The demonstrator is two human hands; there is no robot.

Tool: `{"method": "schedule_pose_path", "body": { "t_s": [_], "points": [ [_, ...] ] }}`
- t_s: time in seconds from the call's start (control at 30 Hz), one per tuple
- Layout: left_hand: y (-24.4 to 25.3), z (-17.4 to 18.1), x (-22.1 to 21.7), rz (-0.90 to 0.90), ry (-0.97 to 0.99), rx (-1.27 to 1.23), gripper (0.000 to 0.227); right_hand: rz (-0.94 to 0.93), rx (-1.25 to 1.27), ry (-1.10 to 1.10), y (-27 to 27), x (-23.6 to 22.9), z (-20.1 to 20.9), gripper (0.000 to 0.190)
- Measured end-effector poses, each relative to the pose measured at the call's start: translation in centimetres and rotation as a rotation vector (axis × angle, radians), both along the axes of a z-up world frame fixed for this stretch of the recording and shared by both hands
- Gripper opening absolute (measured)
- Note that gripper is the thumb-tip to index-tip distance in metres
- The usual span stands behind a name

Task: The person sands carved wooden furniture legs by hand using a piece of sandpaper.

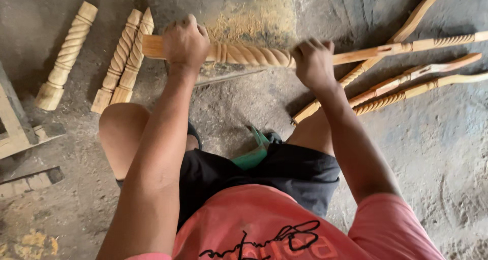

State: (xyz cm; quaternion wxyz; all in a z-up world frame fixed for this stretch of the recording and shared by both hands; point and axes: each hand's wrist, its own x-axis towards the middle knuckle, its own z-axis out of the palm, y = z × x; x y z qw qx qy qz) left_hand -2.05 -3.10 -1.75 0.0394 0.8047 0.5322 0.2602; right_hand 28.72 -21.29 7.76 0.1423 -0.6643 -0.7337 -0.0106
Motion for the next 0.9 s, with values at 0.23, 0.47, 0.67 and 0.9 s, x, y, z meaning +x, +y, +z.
{"method": "schedule_pose_path", "body": {
  "t_s": [0.23, 0.47, 0.67, 0.9],
  "points": [
    [0.2, 0.9, -0.1, 0.042, 0.045, -0.086, 0.016, 0.149, 0.222, -0.349, 2.0, -3.1, -2.3, 0.012],
    [-0.5, 0.0, -0.3, 0.002, 0.061, 0.013, 0.013, 0.041, 0.186, -0.022, 1.3, -2.9, -0.8, 0.009],
    [0.4, -0.2, -0.1, 0.018, 0.046, 0.048, 0.019, 0.129, 0.055, -0.198, 2.9, -1.4, 0.4, 0.023],
    [3.0, 2.0, 1.6, -0.013, 0.15, -0.531, 0.029, -0.104, 0.198, 0.268, 1.6, -5.4, 3.2, 0.006]
  ]
}}
